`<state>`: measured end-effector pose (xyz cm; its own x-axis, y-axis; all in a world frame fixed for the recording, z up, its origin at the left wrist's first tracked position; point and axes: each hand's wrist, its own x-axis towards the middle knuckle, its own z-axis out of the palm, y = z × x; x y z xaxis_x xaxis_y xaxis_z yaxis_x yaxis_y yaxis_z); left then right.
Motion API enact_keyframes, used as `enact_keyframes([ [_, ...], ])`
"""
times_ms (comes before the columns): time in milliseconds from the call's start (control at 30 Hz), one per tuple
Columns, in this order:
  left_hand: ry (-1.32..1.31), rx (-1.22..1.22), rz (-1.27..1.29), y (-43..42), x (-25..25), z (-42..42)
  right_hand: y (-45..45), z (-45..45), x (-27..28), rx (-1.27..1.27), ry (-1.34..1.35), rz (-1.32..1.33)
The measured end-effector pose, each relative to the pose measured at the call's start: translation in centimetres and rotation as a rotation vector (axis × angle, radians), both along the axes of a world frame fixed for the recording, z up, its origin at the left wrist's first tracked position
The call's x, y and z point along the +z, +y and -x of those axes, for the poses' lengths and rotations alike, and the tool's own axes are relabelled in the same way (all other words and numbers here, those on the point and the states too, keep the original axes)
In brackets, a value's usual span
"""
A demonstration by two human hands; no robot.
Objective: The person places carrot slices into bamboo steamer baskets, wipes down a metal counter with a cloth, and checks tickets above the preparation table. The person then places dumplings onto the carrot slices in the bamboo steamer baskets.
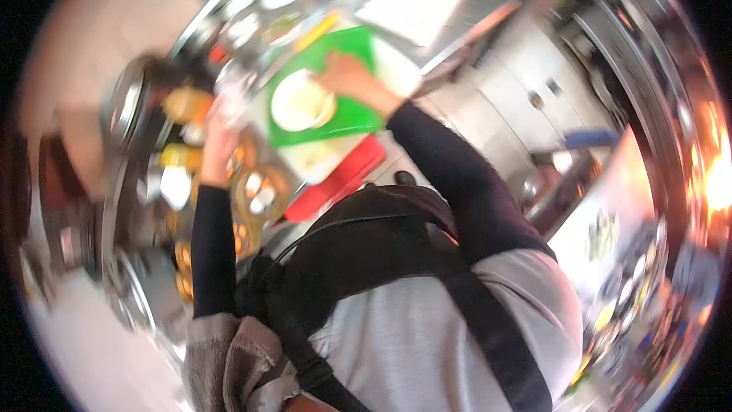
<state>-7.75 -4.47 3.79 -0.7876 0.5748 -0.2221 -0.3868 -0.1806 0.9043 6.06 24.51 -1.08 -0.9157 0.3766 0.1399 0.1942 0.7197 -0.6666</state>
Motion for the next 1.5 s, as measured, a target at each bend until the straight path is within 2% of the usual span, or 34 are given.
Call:
enact_keyframes([
  [33,-0.042,0.008,-0.107,-0.1,-0.4,0.4,-0.2,-0.6,-0.6,0.133,-0.224,0.062],
  [67,-0.086,0.013,-0.214,-0.3,-0.6,0.8,-1.3,-2.1,-0.3,0.087,-0.197,0.410],
  [100,-0.077,-0.060,-0.261,-0.2,0.0,0.9,-2.1,-1.1,-1.6,0.051,-0.211,0.360],
  [133,-0.060,-0.019,-0.171,-0.6,0.7,2.0,-2.1,-1.6,-2.3,0.079,-0.104,0.474],
  [167,-0.169,-0.160,-0.357,0.3,1.5,1.5,-1.7,-0.7,-5.7,0.141,0.047,0.202],
  [200,-0.303,-0.314,-0.521,1.3,2.4,0.9,-1.5,-4.4,-0.2,0.055,0.111,0.371],
  [233,-0.438,-0.470,-0.641,2.2,3.3,0.2,-0.5,-5.8,1.2,0.012,0.036,0.410],
  [267,-0.361,-0.621,-0.627,3.6,4.7,-1.2,1.6,-9.7,5.5,-0.009,-0.073,0.594],
  [300,-0.409,-0.546,-0.537,3.2,4.7,-1.6,3.8,-13.1,5.8,-0.078,-0.053,0.595],
  [333,-0.015,-0.442,-0.255,4.3,4.9,-3.1,6.2,-16.4,5.8,-0.169,0.053,0.556],
  [367,0.037,-0.288,-0.094,4.8,4.6,-4.4,8.4,-19.6,5.8,-0.239,0.152,0.515],
  [400,0.090,-0.380,0.058,4.8,3.9,-3.8,11.1,-23.4,4.2,-0.351,0.309,0.201],
  [467,0.140,-0.481,0.221,7.3,-0.3,-3.0,14.7,-34.6,8.6,-0.633,0.161,0.416],
  [500,-0.151,-0.861,-0.128,9.1,-4.1,-2.7,16.9,-39.9,8.4,-0.782,0.144,0.490],
  [567,-0.348,-0.790,-0.048,13.6,-3.6,-8.5,21.0,-50.7,6.3,-1.043,0.158,0.246],
  [600,-0.358,-0.650,0.075,16.8,-2.6,-12.7,23.2,-56.5,4.7,-1.159,0.061,0.112],
  [633,-0.369,-0.506,0.195,20.0,-1.6,-16.8,23.8,-60.6,6.4,-1.312,0.044,0.235],
  [667,-0.510,-0.662,0.007,22.7,-2.6,-18.4,25.7,-65.8,5.3,-1.411,-0.051,0.155],
  [733,-0.446,-0.768,0.068,28.5,-4.0,-22.5,27.8,-74.0,4.8,-1.569,-0.059,0.120],
  [767,-0.328,-0.861,0.068,31.0,-6.8,-22.9,28.6,-77.6,4.3,-1.673,-0.064,0.116],
  [833,-0.195,-0.879,0.205,36.3,-6.9,-27.0,31.6,-90.2,-0.7,-1.580,0.011,0.271],
  [900,-0.247,-0.931,0.215,39.6,-12.5,-26.8,31.0,-90.2,1.5,-1.561,0.094,0.441],
  [933,-0.380,-0.861,0.228,41.4,-12.4,-28.0,30.7,-90.1,2.7,-1.554,0.132,0.524],
  [967,-0.395,-0.832,0.345,42.9,-11.4,-28.8,30.7,-91.7,2.2,-1.492,0.083,0.551],
  [1000,-0.318,-0.889,0.448,44.0,-12.4,-28.4,30.6,-93.3,1.5,-1.444,0.125,0.684],
  [1033,-0.243,-0.964,0.548,45.0,-13.8,-27.9,30.2,-93.6,0.4,-1.533,0.279,0.728],
  [1100,-0.216,-0.889,0.579,46.3,-16.7,-27.9,29.7,-93.5,1.1,-1.748,-0.116,0.442],
  [1133,-0.190,-0.841,0.593,47.0,-18.5,-27.8,29.5,-97.5,-0.7,-1.690,-0.084,0.349],
  [1167,-0.195,-0.835,0.601,47.8,-20.7,-27.3,28.9,-96.6,-0.8,-1.686,0.048,0.155],
  [1233,-0.482,-0.575,0.560,49.3,-25.5,-26.1,27.0,-91.5,2.2,-1.655,0.167,0.231],
  [1267,-0.481,-0.566,0.562,50.5,-27.7,-25.6,26.3,-89.1,2.9,-1.635,0.182,0.293],
  [1333,-0.205,-0.176,0.309,53.5,-30.8,-24.2,25.4,-84.6,3.3,-1.536,0.172,0.337],
  [1367,-0.204,-0.168,0.303,54.7,-31.0,-22.7,25.1,-81.7,4.0,-1.522,0.118,0.363],
  [1500,0.383,-0.455,0.755,54.4,-33.2,-21.1,24.9,-72.7,4.8,-1.471,0.041,0.414],
])
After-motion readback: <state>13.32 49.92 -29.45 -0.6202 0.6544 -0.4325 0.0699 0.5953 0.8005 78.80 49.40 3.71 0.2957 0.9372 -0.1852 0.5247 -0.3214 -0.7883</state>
